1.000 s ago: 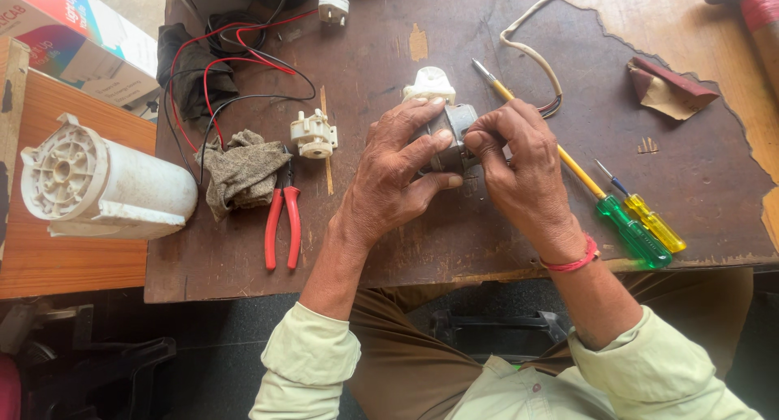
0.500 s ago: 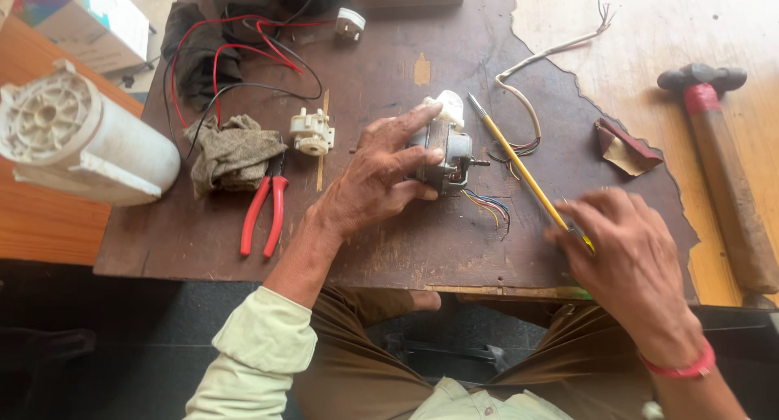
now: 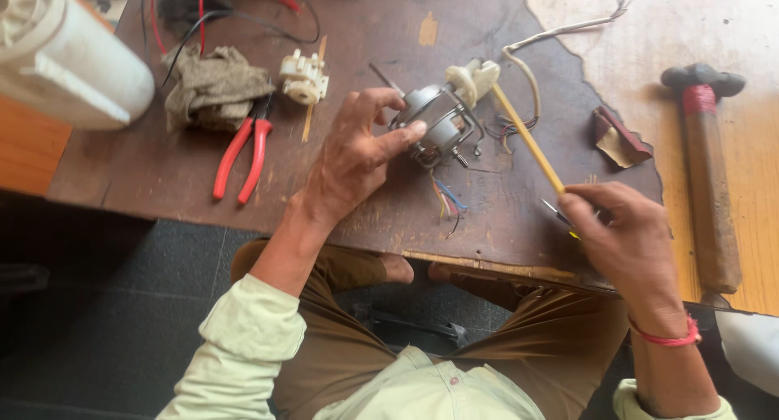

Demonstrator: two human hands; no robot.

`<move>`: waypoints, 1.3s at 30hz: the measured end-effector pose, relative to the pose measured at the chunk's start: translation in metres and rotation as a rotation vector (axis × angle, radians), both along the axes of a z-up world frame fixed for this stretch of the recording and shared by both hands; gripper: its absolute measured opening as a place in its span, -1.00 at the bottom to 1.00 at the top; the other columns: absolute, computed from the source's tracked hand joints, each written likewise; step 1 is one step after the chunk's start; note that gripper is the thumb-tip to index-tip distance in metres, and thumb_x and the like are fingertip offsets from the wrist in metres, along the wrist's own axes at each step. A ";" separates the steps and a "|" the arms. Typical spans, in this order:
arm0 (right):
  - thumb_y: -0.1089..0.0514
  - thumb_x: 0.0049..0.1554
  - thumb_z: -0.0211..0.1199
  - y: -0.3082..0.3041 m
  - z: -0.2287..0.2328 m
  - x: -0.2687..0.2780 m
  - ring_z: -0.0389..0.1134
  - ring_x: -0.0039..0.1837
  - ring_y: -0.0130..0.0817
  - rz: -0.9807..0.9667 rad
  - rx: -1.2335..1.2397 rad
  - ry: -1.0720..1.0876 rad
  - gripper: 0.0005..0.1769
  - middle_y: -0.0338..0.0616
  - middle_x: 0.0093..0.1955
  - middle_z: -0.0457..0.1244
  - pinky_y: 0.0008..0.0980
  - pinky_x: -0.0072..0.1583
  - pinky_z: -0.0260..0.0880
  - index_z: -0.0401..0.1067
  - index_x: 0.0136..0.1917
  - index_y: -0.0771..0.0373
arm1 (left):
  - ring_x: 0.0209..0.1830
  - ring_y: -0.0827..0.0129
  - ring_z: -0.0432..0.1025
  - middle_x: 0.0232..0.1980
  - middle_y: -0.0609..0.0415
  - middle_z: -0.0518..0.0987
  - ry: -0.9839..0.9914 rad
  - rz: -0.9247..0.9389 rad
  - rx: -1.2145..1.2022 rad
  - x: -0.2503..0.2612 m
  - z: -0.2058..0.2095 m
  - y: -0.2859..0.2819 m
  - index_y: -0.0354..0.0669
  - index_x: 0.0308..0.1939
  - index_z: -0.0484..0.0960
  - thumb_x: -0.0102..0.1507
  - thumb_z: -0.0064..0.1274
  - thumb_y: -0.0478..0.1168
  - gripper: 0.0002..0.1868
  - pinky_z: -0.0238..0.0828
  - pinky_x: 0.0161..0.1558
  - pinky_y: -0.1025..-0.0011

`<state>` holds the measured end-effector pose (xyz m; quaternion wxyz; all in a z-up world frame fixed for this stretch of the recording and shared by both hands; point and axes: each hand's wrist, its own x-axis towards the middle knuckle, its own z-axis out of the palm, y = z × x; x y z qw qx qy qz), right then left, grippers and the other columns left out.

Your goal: The person disassembles an electric fan motor by removing screws with a screwdriver and pulling off internal components by hand.

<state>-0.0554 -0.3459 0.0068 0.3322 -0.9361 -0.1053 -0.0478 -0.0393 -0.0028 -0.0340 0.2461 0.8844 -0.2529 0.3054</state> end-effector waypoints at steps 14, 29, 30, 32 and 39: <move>0.39 0.08 0.25 -0.034 -0.044 -0.136 0.36 -0.33 -0.40 -0.029 0.696 0.245 -0.65 0.13 -0.06 0.38 -0.47 -0.42 0.32 0.49 0.16 0.49 | 0.21 0.09 0.32 0.22 -0.07 0.40 0.049 0.086 -0.082 -0.026 0.008 -0.023 -0.18 0.22 0.58 0.15 0.35 -0.18 -0.43 0.33 0.29 0.12; 0.24 0.17 0.30 0.025 -0.064 -0.157 0.37 -0.28 -0.43 0.304 0.898 0.338 -0.68 0.04 -0.10 0.39 -0.48 -0.29 0.39 0.53 0.18 0.38 | -0.50 0.39 0.32 -0.06 0.00 0.67 0.643 -0.159 -1.323 -0.129 0.013 -0.082 -0.23 0.24 0.49 0.42 -0.17 -0.25 -0.66 0.36 -0.44 0.46; 0.22 0.17 0.27 0.034 -0.070 -0.155 0.32 -0.33 -0.45 0.272 0.914 0.467 -0.66 -0.01 -0.19 0.39 -0.48 -0.33 0.33 0.53 0.20 0.35 | -0.46 0.41 0.34 -0.11 0.03 0.64 0.626 -0.216 -1.490 -0.135 0.013 -0.084 -0.24 0.23 0.49 0.43 -0.13 -0.26 -0.70 0.37 -0.40 0.45; 0.18 0.16 0.21 0.049 -0.080 -0.152 0.23 -0.43 -0.48 0.228 0.933 0.728 -0.62 -0.10 -0.35 0.39 -0.47 -0.40 0.23 0.53 0.24 0.29 | -0.39 0.45 0.37 -0.19 0.08 0.58 0.559 -0.322 -1.830 -0.140 0.026 -0.083 -0.27 0.19 0.48 0.46 -0.07 -0.29 -0.76 0.39 -0.31 0.44; 0.18 0.14 0.30 0.034 -0.048 -0.147 0.47 -0.14 -0.42 0.233 0.655 0.341 -0.63 -0.12 -0.19 0.41 -0.45 -0.07 0.51 0.53 0.22 0.31 | -0.28 0.47 0.46 -0.18 0.11 0.54 -0.031 -0.006 -1.038 -0.147 0.106 0.010 -0.15 0.14 0.56 0.57 -0.11 -0.26 -0.85 0.40 -0.30 0.48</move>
